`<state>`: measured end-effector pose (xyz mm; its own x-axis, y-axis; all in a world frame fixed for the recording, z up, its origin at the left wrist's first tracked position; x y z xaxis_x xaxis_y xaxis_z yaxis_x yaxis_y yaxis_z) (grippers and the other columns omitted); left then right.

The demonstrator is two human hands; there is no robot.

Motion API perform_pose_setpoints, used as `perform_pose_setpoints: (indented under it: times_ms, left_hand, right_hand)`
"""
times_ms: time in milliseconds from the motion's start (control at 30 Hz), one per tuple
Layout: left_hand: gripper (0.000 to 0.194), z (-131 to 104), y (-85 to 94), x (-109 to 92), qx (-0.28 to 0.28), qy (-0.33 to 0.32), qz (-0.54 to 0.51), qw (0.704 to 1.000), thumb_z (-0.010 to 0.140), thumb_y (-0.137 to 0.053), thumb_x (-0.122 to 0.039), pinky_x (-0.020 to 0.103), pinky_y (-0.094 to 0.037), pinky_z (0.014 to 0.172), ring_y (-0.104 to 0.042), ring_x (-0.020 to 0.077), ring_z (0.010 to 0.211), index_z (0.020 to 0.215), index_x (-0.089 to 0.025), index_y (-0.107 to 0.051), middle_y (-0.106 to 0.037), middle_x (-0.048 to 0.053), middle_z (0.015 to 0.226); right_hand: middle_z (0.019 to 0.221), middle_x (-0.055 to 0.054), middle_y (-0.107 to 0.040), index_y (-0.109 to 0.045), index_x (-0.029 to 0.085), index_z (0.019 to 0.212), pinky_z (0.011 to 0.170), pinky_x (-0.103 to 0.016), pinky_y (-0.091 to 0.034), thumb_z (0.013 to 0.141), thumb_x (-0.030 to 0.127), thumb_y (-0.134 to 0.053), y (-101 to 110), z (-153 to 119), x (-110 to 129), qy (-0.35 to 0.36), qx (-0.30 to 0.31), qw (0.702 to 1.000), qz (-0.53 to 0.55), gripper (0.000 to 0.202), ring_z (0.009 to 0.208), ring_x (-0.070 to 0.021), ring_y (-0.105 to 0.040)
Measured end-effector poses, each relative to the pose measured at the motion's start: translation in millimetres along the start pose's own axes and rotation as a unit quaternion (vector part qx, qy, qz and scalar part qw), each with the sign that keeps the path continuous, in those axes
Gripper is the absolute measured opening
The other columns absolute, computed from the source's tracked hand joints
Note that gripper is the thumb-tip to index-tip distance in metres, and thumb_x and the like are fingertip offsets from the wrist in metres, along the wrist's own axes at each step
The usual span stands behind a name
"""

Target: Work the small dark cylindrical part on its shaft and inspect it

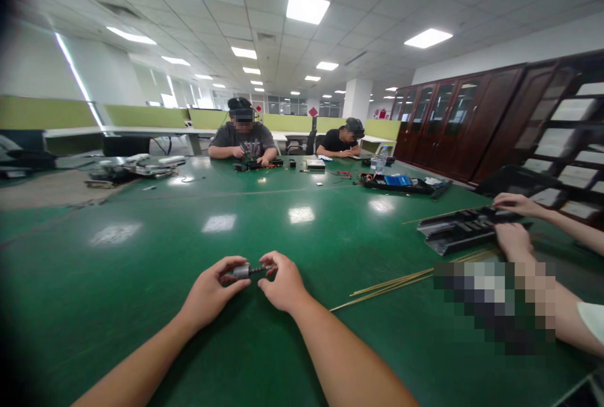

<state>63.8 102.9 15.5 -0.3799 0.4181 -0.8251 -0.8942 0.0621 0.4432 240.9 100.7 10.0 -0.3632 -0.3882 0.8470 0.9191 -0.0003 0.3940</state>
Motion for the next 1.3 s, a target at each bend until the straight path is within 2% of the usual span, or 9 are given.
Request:
perform_pose_setpoints:
  times_ms: [100,267,433,700,1300]
  left_hand:
    - [0.031,0,-1.4,-2,0.006,-0.003,0.004,1.000,0.080,-0.071,-0.034,0.032,-0.051,0.084,-0.065,0.0199,0.090,0.109,-0.024,-0.064,-0.068,0.001,0.104]
    - [0.032,-2,-1.1,-2,0.008,-0.003,0.007,1.000,0.080,-0.072,-0.035,0.031,-0.051,0.080,-0.064,0.0188,0.083,0.110,-0.025,-0.065,-0.069,0.001,0.098]
    - [0.032,-2,-0.2,-5,0.006,-0.004,0.011,1.000,0.079,-0.073,-0.035,0.031,-0.050,0.079,-0.064,0.0191,0.083,0.109,-0.024,-0.066,-0.069,0.001,0.099]
    - [0.032,-2,-0.9,-10,0.013,-0.008,0.013,1.000,0.080,-0.070,-0.035,0.031,-0.050,0.079,-0.064,0.0197,0.083,0.110,-0.024,-0.066,-0.069,0.003,0.102]
    - [0.032,-4,0.0,-12,0.013,-0.010,0.020,1.000,0.080,-0.070,-0.037,0.032,-0.050,0.080,-0.063,0.0197,0.083,0.110,-0.024,-0.066,-0.069,0.003,0.102]
  right_hand:
    - [0.096,0.000,-0.067,-0.064,0.024,0.104,0.070,-0.026,-0.047,0.069,0.014,-0.069,0,0,4,0.003,0.006,1.000,-0.008,0.037,0.080,-0.0156,-0.063]
    - [0.088,0.001,-0.069,-0.067,0.022,0.100,0.067,-0.025,-0.046,0.070,0.016,-0.069,0,-1,9,0.003,0.011,1.000,-0.005,0.030,0.075,-0.0149,-0.062]
    - [0.085,0.001,-0.070,-0.067,0.021,0.100,0.064,-0.024,-0.045,0.069,0.016,-0.070,2,-2,15,0.009,0.002,1.000,0.004,0.031,0.071,-0.0143,-0.062]
    - [0.080,-0.002,-0.071,-0.071,0.019,0.087,0.065,-0.026,-0.046,0.073,0.022,-0.070,2,-2,16,0.002,-0.008,1.000,0.016,0.015,0.070,-0.0165,-0.063]
    - [0.073,-0.001,-0.070,-0.072,0.019,0.081,0.061,-0.025,-0.044,0.073,0.025,-0.071,6,-3,19,-0.001,-0.017,1.000,0.011,0.011,0.065,-0.0152,-0.060]
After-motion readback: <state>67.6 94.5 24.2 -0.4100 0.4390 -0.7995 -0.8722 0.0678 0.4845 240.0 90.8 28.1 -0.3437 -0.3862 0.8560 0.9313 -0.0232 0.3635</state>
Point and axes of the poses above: each hand's wrist, its own z-axis towards the middle knuckle, its own y-axis out of the back of the hand, x = y × z, the point moved 7 cm from there along z, towards the middle knuckle
